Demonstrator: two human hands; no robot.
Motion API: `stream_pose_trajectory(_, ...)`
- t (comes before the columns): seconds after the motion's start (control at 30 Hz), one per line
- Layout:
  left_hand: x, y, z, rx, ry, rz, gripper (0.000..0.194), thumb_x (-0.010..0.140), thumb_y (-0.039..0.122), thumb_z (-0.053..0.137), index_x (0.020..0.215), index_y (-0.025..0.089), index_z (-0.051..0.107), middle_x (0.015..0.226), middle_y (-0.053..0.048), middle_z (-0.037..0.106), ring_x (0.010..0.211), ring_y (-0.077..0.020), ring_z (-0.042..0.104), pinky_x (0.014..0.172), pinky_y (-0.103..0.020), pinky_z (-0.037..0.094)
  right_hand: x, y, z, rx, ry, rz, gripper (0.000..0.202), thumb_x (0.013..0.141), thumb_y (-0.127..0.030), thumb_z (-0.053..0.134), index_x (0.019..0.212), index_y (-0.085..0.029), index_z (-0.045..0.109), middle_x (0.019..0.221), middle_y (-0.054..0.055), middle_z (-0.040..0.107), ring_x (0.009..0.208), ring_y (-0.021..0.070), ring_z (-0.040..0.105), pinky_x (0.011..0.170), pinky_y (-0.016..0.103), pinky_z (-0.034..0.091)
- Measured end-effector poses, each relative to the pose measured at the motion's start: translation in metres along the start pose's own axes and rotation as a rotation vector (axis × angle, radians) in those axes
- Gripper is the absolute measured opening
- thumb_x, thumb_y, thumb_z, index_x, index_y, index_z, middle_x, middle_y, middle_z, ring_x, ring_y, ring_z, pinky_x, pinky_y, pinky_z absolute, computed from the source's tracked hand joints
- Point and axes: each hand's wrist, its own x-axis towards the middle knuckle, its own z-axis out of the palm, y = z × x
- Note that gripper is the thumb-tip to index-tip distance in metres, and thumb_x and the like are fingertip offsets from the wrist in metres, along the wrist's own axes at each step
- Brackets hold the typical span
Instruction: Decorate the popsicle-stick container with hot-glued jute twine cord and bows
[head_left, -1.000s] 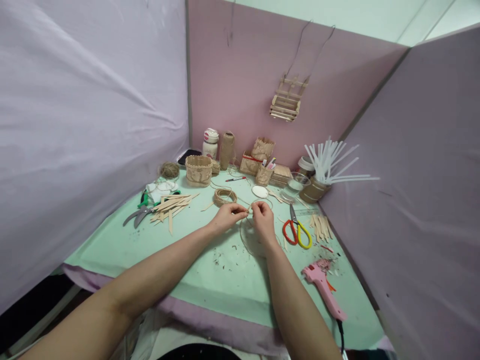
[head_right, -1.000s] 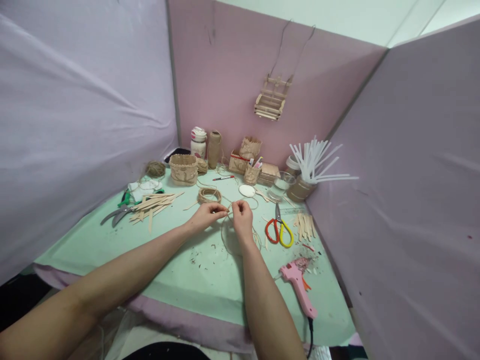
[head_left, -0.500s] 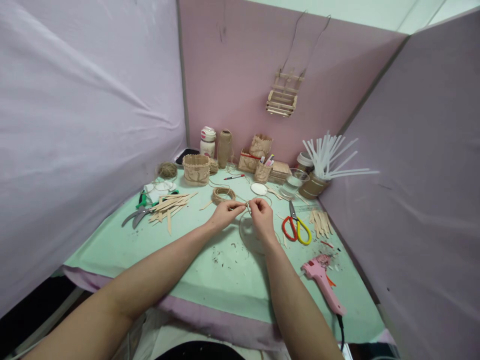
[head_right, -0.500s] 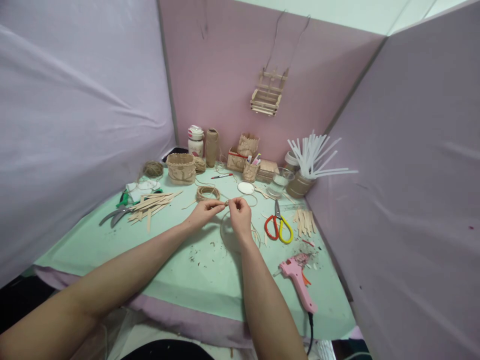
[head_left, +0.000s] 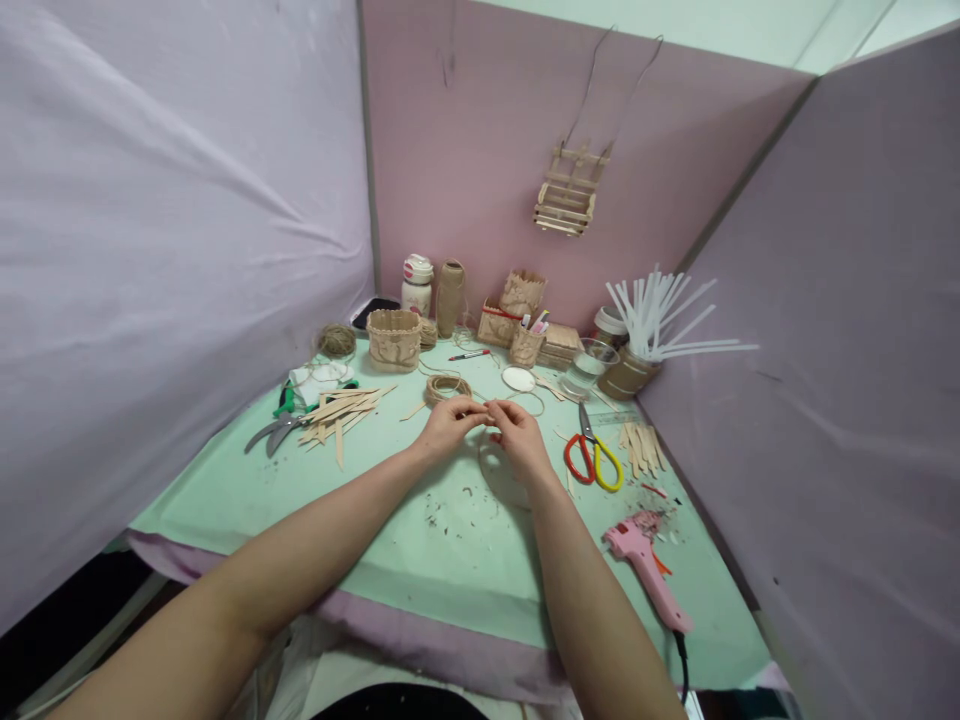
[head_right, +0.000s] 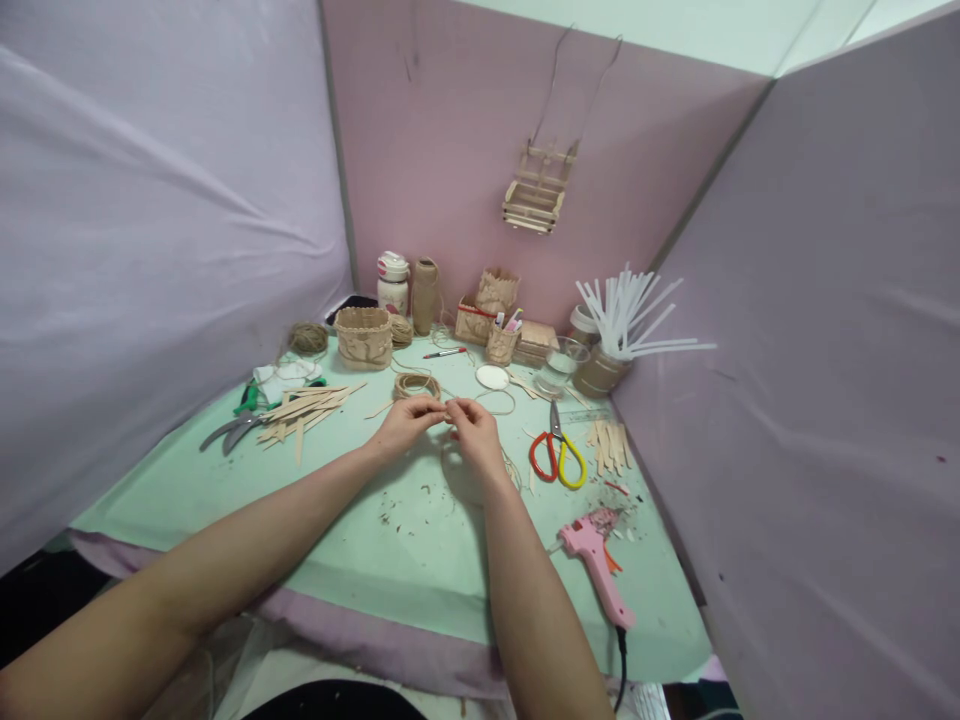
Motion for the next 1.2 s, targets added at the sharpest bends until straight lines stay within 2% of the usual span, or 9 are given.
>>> stream_pose_trajectory(0.13, -0.001, 0.001, 0.001, 0.065, -0.007, 0.028, 0.016, 0.077, 0.030, 0.066, 0.075, 0.016, 0.074, 0.078, -0.005, 0.068, 0.077, -0.0172, 0.060, 0.074, -0.029, 0.046, -0.001, -0.001, 0.002, 0.042, 0.029, -0.059, 0.025, 0.072, -0.044, 0.067, 0.074, -0.020, 0.061, 0.077, 0.000, 0.062, 0.074, 0.0144, 0.058, 0.068, 0.028, 0.051)
stream_pose_trajectory(0.3, -0.001, 0.002, 0.002, 0.083, -0.039, 0.077, 0.015, 0.078, 0.029, 0.066, 0.076, 0.017, 0.075, 0.080, -0.005, 0.068, 0.078, -0.0172, 0.059, 0.076, -0.030, 0.047, -0.003, -0.005, 0.005, 0.060, 0.084, -0.094, 0.025, 0.073, -0.043, 0.064, 0.070, -0.020, 0.055, 0.069, -0.002, 0.057, 0.067, 0.0136, 0.055, 0.066, 0.029, 0.052)
stream_pose_trajectory(0.43, -0.003, 0.003, 0.003, 0.077, -0.058, 0.109, 0.012, 0.078, 0.027, 0.067, 0.076, 0.018, 0.075, 0.078, -0.005, 0.067, 0.079, -0.0174, 0.060, 0.077, -0.030, 0.047, -0.003, -0.004, 0.006, 0.102, 0.110, -0.067, 0.024, 0.074, -0.043, 0.062, 0.071, -0.022, 0.051, 0.067, -0.002, 0.057, 0.063, 0.0135, 0.054, 0.062, 0.029, 0.051)
stream_pose_trajectory(0.8, -0.004, 0.007, 0.001, 0.087, -0.080, 0.139, 0.012, 0.079, 0.025, 0.066, 0.077, 0.017, 0.075, 0.080, -0.005, 0.065, 0.079, -0.0167, 0.059, 0.078, -0.029, 0.046, 0.000, 0.001, 0.006, 0.199, 0.079, 0.046, 0.030, 0.070, -0.049, 0.064, 0.070, -0.021, 0.052, 0.065, -0.001, 0.056, 0.058, 0.0126, 0.054, 0.060, 0.029, 0.050)
stream_pose_trajectory(0.9, -0.003, 0.006, 0.000, 0.142, -0.024, 0.127, 0.012, 0.081, 0.024, 0.064, 0.078, 0.017, 0.074, 0.081, -0.005, 0.066, 0.080, -0.0169, 0.059, 0.077, -0.029, 0.046, -0.002, -0.001, 0.004, 0.134, 0.095, 0.073, 0.033, 0.077, -0.053, 0.058, 0.074, -0.020, 0.056, 0.065, 0.002, 0.060, 0.059, 0.0155, 0.057, 0.058, 0.030, 0.049)
stream_pose_trajectory(0.97, -0.002, 0.004, -0.002, 0.190, 0.057, 0.123, 0.013, 0.082, 0.024, 0.064, 0.078, 0.017, 0.074, 0.081, -0.005, 0.067, 0.080, -0.0172, 0.059, 0.076, -0.029, 0.046, -0.005, -0.003, 0.003, -0.054, 0.139, 0.000, 0.035, 0.083, -0.053, 0.051, 0.076, -0.019, 0.058, 0.067, 0.004, 0.063, 0.062, 0.0174, 0.058, 0.060, 0.031, 0.048)
stream_pose_trajectory(1.03, -0.002, 0.002, -0.003, 0.236, 0.124, 0.130, 0.013, 0.083, 0.024, 0.063, 0.079, 0.016, 0.073, 0.082, -0.006, 0.067, 0.081, -0.0174, 0.059, 0.076, -0.029, 0.045, -0.008, -0.004, 0.004, -0.299, 0.173, -0.178, 0.031, 0.087, -0.047, 0.050, 0.077, -0.020, 0.058, 0.070, 0.004, 0.063, 0.066, 0.0176, 0.058, 0.064, 0.031, 0.047)
stream_pose_trajectory(1.13, -0.002, 0.000, -0.004, 0.292, 0.166, 0.143, 0.012, 0.083, 0.022, 0.063, 0.082, 0.016, 0.073, 0.081, -0.006, 0.067, 0.081, -0.0172, 0.058, 0.075, -0.029, 0.045, -0.013, -0.004, 0.008, -0.520, 0.134, -0.460, 0.013, 0.087, -0.031, 0.052, 0.087, -0.020, 0.059, 0.083, 0.004, 0.062, 0.075, 0.0174, 0.056, 0.068, 0.030, 0.046)
stream_pose_trajectory(1.2, -0.003, -0.001, -0.003, 0.316, 0.163, 0.157, 0.012, 0.083, 0.020, 0.063, 0.083, 0.016, 0.074, 0.079, -0.005, 0.066, 0.079, -0.0168, 0.058, 0.075, -0.029, 0.045, -0.013, -0.003, 0.010, -0.577, 0.087, -0.561, 0.014, 0.087, -0.022, 0.048, 0.095, -0.020, 0.059, 0.094, 0.007, 0.059, 0.082, 0.0182, 0.056, 0.068, 0.029, 0.048)
